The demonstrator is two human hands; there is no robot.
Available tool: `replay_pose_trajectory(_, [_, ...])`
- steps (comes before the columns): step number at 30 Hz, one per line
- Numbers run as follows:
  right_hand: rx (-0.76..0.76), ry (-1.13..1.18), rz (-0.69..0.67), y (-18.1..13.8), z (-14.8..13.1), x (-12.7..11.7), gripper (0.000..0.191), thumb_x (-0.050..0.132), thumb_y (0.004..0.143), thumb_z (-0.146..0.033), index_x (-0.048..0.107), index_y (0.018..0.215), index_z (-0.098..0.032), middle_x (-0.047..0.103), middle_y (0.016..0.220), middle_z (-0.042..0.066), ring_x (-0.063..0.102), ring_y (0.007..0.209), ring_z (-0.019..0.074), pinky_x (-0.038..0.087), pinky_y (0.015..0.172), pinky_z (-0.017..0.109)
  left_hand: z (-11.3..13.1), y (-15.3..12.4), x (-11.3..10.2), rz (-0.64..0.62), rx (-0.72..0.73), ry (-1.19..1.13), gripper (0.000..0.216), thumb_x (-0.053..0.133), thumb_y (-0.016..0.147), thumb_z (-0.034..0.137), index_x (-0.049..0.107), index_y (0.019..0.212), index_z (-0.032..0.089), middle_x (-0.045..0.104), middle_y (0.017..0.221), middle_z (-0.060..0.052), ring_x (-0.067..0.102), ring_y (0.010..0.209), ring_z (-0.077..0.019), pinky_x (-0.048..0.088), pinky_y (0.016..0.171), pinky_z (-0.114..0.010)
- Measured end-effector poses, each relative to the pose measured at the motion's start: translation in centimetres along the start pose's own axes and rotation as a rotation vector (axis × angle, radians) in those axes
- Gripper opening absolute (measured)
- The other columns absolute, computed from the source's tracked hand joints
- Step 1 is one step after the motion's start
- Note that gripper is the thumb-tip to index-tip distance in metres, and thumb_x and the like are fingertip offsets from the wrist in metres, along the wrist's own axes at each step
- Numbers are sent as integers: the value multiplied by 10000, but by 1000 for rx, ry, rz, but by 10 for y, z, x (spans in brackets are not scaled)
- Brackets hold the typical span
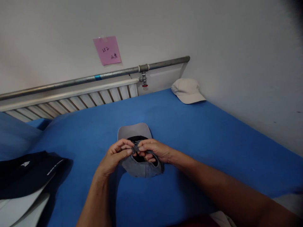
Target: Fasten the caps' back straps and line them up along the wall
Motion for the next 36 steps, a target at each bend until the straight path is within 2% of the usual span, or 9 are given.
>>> replay_pose_trajectory(6, [77,-18,-39,-2,3,4,30,559,724,-149,548,698,-140,514,569,-42,339,367,7,212,324,117,-4,-1,6,-89,-45,0,195,681,817,225,677,1012,219,725,826,-2,667,759,-96,485,740,-185])
replay_pose_trajectory(13, [93,-47,-51,-2,5,5,17,562,709,-148,572,706,-134,506,551,-49,348,354,9,232,314,114,-6,0,9,-108,-60,-3,157,700,798,226,682,951,200,732,820,-8,672,753,-98,488,723,-177])
replay_pose_trajectory(16, [62,-71,-40,-3,1,4,31,574,709,-159,587,721,-133,523,554,-42,369,363,16,259,310,116,-7,1,7,-91,-73,8,137,710,789,224,675,919,195,729,807,-3,672,745,-96,487,711,-173])
replay_pose_trajectory(21, [-66,-149,52,-6,-12,-2,56,591,721,-177,598,764,-142,574,579,-23,491,433,55,378,349,137,-2,2,3,-70,-28,9,123,704,796,230,678,912,201,724,786,7,664,732,-90,485,706,-174])
replay_pose_trajectory(27, [-97,-193,58,-8,-14,-1,9,580,727,-154,581,718,-150,554,534,-41,486,430,54,383,368,141,-2,0,6,-75,-29,3,111,692,799,226,681,910,221,727,784,11,668,732,-102,489,705,-187])
replay_pose_trajectory(36, [-108,-245,61,-10,-16,0,58,612,736,-192,614,776,-150,627,644,-12,537,498,64,418,409,155,-2,1,7,-77,-28,-15,128,697,804,234,670,922,191,727,790,-5,674,740,-97,497,709,-177])
Point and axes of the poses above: each hand's wrist, its own y-axis towards the middle knuckle, its own x-axis out of the palm, z = x × y, the point moved 8 cm from there along y, towards the middle knuckle
